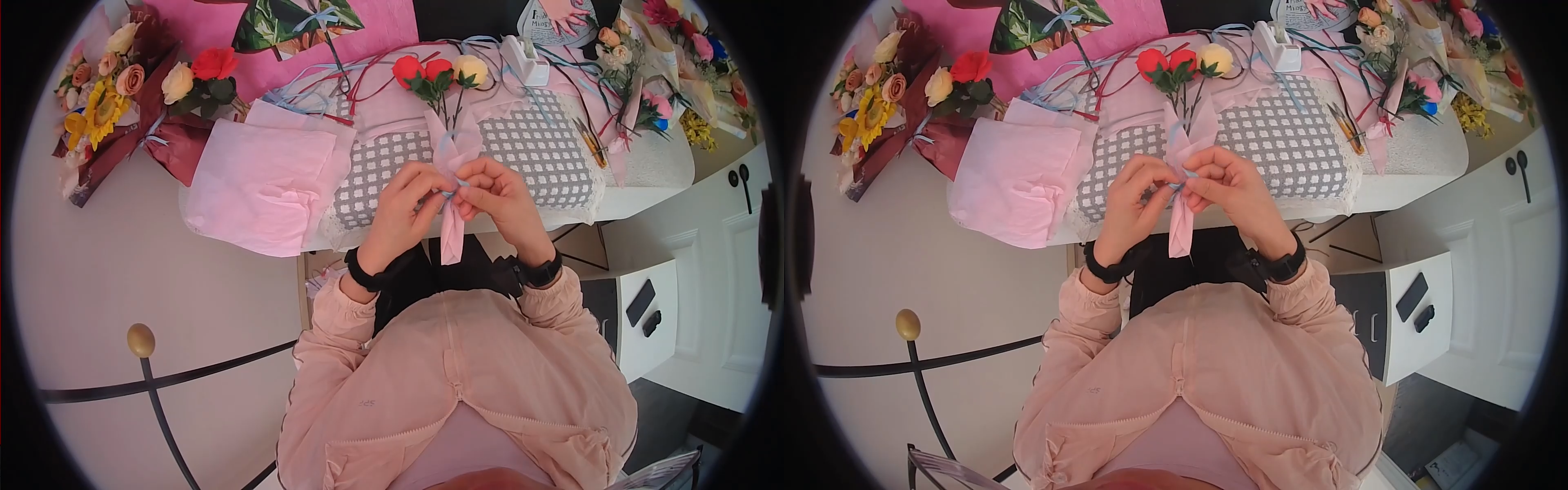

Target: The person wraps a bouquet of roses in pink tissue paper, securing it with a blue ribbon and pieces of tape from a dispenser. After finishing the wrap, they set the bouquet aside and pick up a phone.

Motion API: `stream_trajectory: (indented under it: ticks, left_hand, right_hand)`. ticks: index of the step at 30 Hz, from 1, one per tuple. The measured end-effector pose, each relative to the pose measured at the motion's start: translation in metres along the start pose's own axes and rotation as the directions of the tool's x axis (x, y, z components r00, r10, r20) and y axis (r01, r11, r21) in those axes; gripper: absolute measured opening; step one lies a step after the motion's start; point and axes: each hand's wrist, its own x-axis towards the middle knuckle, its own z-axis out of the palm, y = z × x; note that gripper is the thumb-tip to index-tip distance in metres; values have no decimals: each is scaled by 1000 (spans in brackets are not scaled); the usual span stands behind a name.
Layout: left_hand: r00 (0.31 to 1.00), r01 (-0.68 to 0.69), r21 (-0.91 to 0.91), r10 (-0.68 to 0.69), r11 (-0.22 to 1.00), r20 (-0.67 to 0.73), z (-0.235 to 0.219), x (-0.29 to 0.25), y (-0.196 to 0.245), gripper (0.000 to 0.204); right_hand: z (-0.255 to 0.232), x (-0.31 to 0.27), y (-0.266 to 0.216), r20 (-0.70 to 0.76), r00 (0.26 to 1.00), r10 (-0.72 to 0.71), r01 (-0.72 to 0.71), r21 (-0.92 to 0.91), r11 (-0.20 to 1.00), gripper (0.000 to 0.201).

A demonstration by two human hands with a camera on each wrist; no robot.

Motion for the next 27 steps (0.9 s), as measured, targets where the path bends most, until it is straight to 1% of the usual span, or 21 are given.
stream_trajectory:
  ticks: [1, 4, 7, 10, 13, 16, 19, 22, 25, 27]
  left_hand:
    - [1000, -26, -5, 26, 1000, 9, 1, 0, -2, 19]
    - [999, -52, 11, 52, 999, 17, 2, 0, -7, 22]
    - [998, -55, 20, 55, 998, -27, 3, 4, -7, 22]
    - [995, 100, -49, -100, 994, 5, 1, 8, 0, 23]
    - [984, 172, -163, -163, 971, 67, 3, 11, -6, 23]
    - [955, 281, -229, -248, 932, 162, -2, 12, -14, 24]
    - [909, 391, -230, -335, 891, 249, -13, 11, -12, 22]
    - [914, 367, -112, -336, 923, 228, -25, 13, 3, 21]
    - [895, 369, -14, -351, 929, 276, -25, 10, 3, 19]
    - [915, 318, 29, -315, 948, 252, -22, 8, -3, 16]
  right_hand:
    - [-1, 1, 2, -19, 1000, 11, -11, 18, 1000, 13]
    - [0, 2, 4, -34, 999, -1, -6, -187, 982, 14]
    - [4, 0, 2, -40, 999, -14, 2, -270, 963, 15]
    - [3, 0, 2, 21, 999, -36, 41, -351, 936, 17]
    - [3, 2, 3, -26, 1000, -8, -2, -373, 928, 16]
    - [5, 3, 7, -53, 998, -15, -8, -404, 915, 15]
    - [5, 2, 12, -52, 997, -48, 22, -420, 907, 13]
    - [4, 4, 14, -71, 996, -48, 18, -385, 923, 11]
    - [7, 4, 11, -59, 997, -46, 25, -307, 951, 11]
    - [8, 4, 11, -53, 998, -36, 17, -314, 949, 10]
